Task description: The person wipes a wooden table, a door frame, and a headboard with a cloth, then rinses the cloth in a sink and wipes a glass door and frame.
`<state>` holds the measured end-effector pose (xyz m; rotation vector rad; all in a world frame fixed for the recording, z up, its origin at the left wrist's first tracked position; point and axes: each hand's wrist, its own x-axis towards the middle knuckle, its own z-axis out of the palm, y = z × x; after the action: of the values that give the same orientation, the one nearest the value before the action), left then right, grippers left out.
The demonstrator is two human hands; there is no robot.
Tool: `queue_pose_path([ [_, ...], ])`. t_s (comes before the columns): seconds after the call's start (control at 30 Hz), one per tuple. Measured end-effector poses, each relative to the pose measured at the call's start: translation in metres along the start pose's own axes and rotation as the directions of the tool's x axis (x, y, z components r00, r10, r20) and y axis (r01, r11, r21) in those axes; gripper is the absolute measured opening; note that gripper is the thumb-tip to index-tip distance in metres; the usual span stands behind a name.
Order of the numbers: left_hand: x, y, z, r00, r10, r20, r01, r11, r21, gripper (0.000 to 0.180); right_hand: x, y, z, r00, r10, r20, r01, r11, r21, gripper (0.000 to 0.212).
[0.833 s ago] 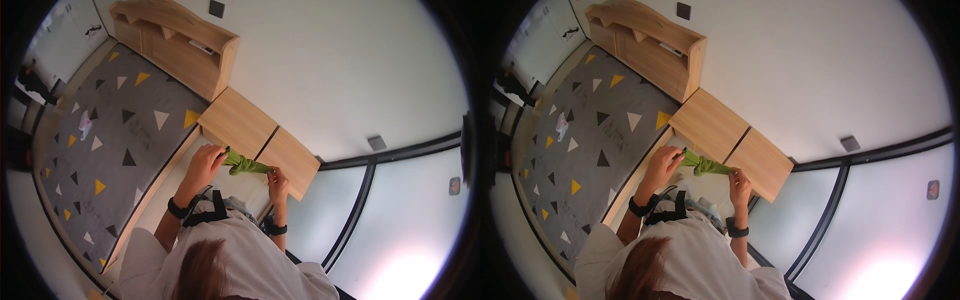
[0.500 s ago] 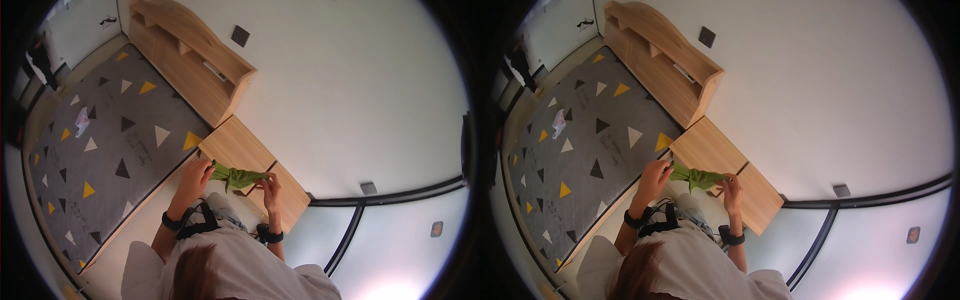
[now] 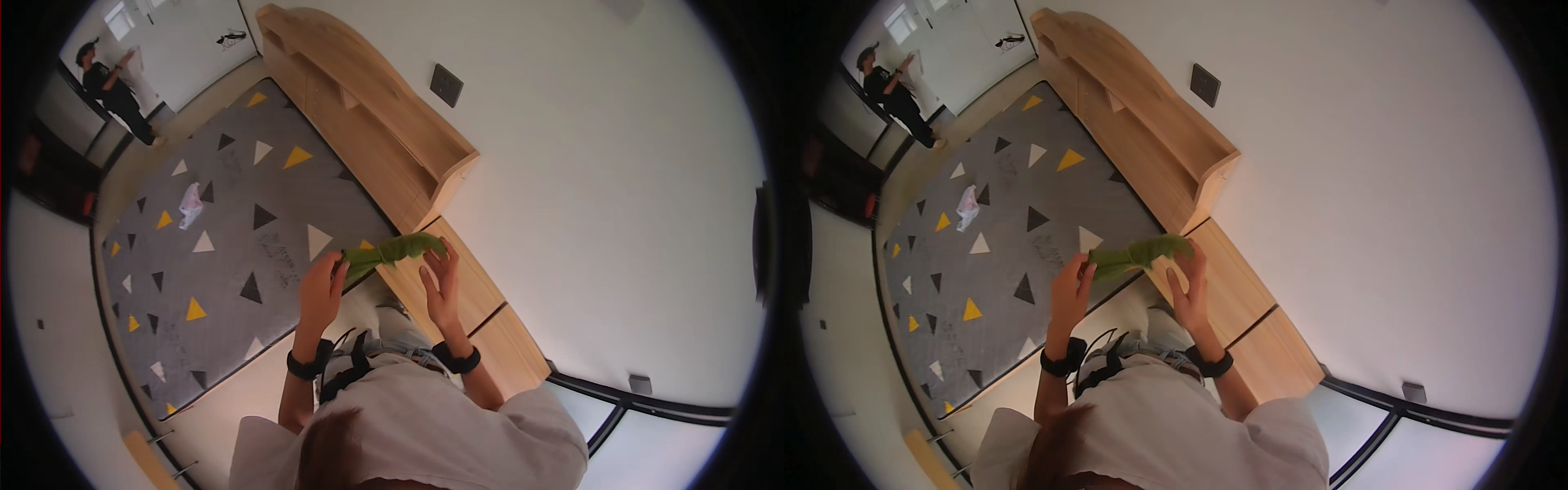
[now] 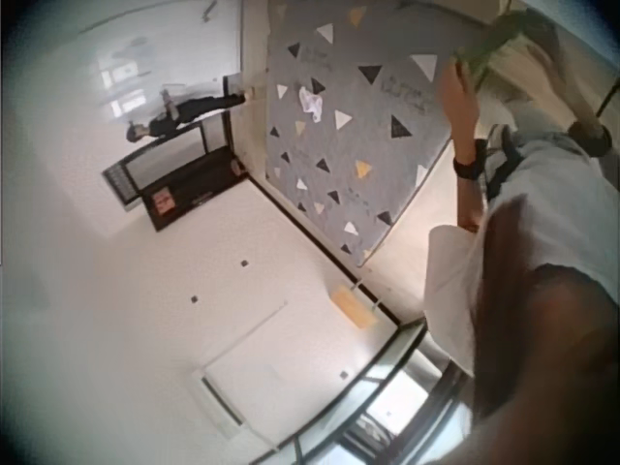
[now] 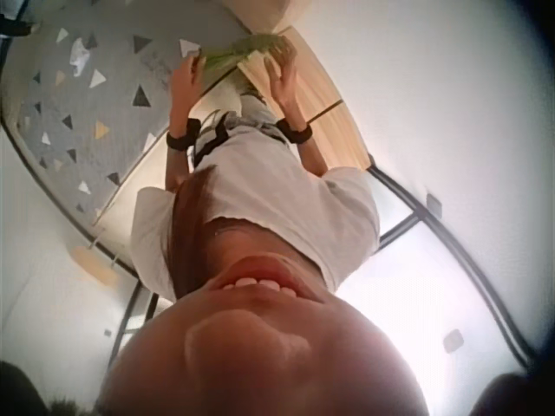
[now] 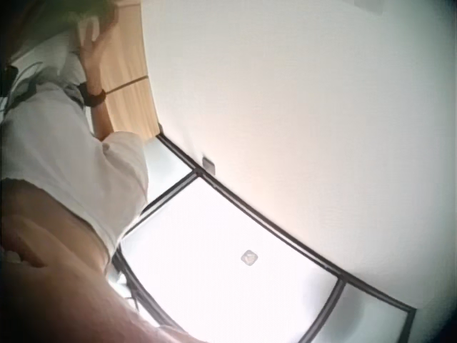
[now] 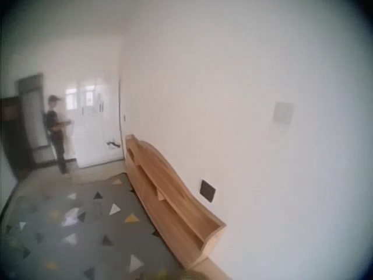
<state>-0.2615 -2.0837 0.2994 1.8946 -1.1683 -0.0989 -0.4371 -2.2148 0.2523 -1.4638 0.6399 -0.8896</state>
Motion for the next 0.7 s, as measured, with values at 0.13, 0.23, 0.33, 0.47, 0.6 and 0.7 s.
queue_pose_path([
  [0.13, 0.059, 0.008, 0.008, 0.997, -0.073, -0.016, 0.073, 0.997, 0.021, 0.013, 0.05, -0.011, 0.001, 0.991, -0.133, 0.018, 0.134, 0.99, -0.033, 0.064],
  [0.23, 0.097, 0.005, 0.026, 0.988, -0.141, -0.066, 0.137, 0.989, -0.063, 0.017, 0.089, -0.02, 0.002, 0.973, -0.233, -0.006, 0.232, 0.972, -0.044, 0.067],
  [0.33, 0.157, 0.006, 0.053, 0.984, -0.147, -0.105, 0.129, 0.979, -0.158, 0.021, 0.134, -0.016, -0.004, 0.967, -0.255, -0.015, 0.254, 0.966, -0.053, 0.071],
  [0.47, 0.26, -0.044, 0.1, 0.977, -0.141, -0.159, 0.081, 0.939, -0.334, 0.026, 0.218, 0.02, 0.007, 0.946, -0.317, -0.068, 0.31, 0.946, -0.099, 0.073],
  [0.6, 0.307, -0.084, 0.148, 0.98, 0.111, -0.163, -0.103, 0.993, 0.059, 0.031, 0.26, 0.053, -0.001, 0.975, -0.211, 0.067, 0.215, 0.83, -0.514, 0.063],
  [0.7, 0.316, -0.095, 0.179, 0.963, 0.202, 0.176, -0.219, 0.972, 0.083, 0.038, 0.28, 0.07, -0.004, 0.982, -0.128, 0.141, 0.182, 0.844, -0.505, 0.054],
])
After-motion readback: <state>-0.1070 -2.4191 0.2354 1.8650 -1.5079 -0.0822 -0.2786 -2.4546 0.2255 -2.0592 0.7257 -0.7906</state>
